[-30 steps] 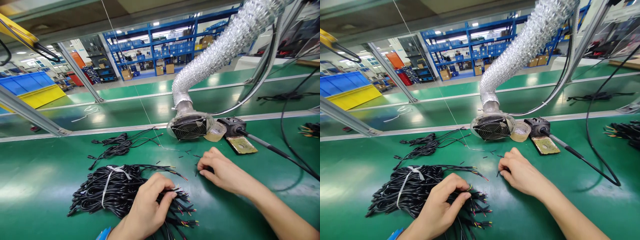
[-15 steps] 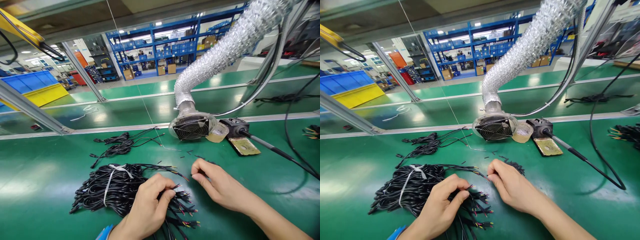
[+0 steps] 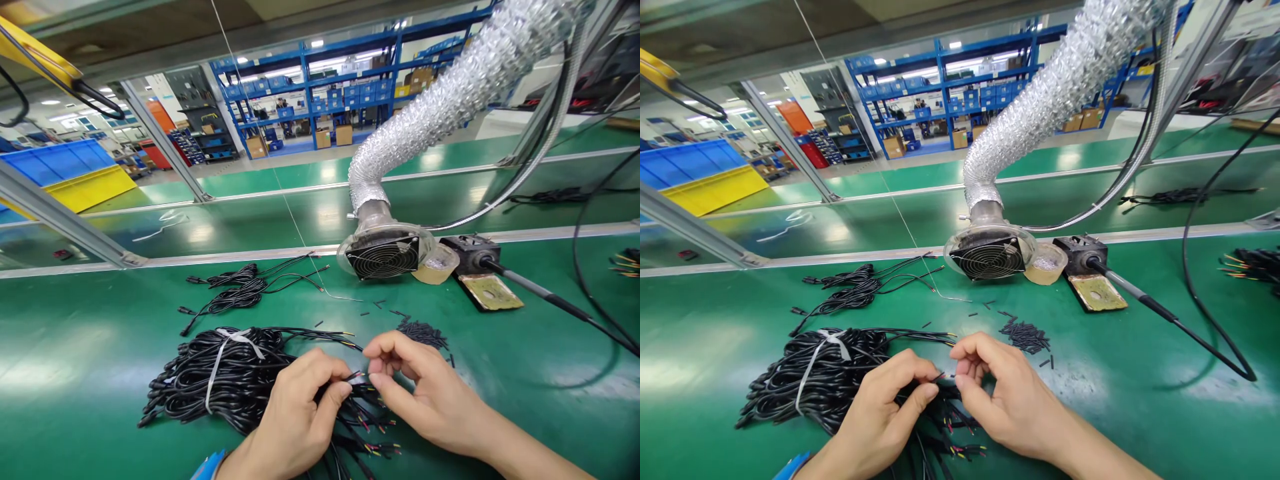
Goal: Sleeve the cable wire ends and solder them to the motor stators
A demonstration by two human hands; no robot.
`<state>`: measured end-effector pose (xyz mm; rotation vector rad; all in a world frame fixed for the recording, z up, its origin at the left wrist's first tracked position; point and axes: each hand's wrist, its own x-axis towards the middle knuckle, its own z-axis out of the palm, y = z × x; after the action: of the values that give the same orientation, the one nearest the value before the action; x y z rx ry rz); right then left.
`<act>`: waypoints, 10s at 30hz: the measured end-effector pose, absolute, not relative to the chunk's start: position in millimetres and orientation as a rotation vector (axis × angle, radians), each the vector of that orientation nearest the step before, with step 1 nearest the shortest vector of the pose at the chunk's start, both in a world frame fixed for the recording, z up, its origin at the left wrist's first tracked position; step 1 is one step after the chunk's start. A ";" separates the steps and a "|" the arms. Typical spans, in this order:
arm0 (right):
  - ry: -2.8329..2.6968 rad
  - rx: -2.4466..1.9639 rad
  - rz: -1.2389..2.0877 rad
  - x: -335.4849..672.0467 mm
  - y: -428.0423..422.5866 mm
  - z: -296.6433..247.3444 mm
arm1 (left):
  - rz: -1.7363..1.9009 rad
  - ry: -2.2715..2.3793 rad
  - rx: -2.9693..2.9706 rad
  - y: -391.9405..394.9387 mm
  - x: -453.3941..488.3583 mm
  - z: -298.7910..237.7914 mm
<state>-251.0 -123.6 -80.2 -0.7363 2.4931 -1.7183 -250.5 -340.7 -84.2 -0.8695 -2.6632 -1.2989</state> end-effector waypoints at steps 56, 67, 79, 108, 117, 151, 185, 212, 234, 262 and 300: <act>2.640 -0.938 -1.577 -254.2 -110.6 -69.7 | -1.319 -2.694 -0.859 -341.1 -250.8 -81.4; 2.631 -0.905 -1.735 -250.4 -119.0 -77.1 | -1.333 -2.691 -0.869 -340.5 -251.5 -81.7; 2.632 -0.960 -1.754 -250.8 -119.5 -77.0 | -1.329 -2.693 -0.867 -341.3 -253.0 -83.7; 2.607 -1.425 -1.428 -252.2 -132.2 -114.5 | -0.044 -3.041 -0.664 -356.9 -279.4 -42.9; 2.634 -1.385 -1.565 -256.3 -125.2 -114.1 | 0.484 -3.078 -0.615 -329.0 -300.6 -50.9; 3.169 -0.785 -0.799 -328.2 -105.7 -108.4 | -0.964 -3.139 -0.708 -313.9 -276.3 -59.5; 2.689 -0.643 -1.902 -261.9 -123.2 -87.5 | -1.461 -2.936 -0.613 -320.3 -264.2 -74.9; 2.564 -0.642 -1.778 -265.9 -127.6 -89.0 | -1.771 -2.861 -0.519 -321.9 -264.4 -84.2; 3.114 -0.708 -0.241 -303.3 -85.5 -102.5 | -1.531 -2.858 -0.568 -321.9 -265.0 -82.7; 2.278 -0.397 -2.053 -270.8 -121.5 -85.8 | -1.501 -2.888 -0.603 -320.8 -266.8 -77.4; 3.016 -0.726 -0.557 -304.6 -81.8 -102.0 | -1.677 -2.806 -0.496 -322.5 -263.6 -87.0</act>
<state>-304.6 -81.8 -102.0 -0.7264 3.0164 -0.5568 -263.6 -322.5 -87.0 -0.4958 -2.8064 -1.6766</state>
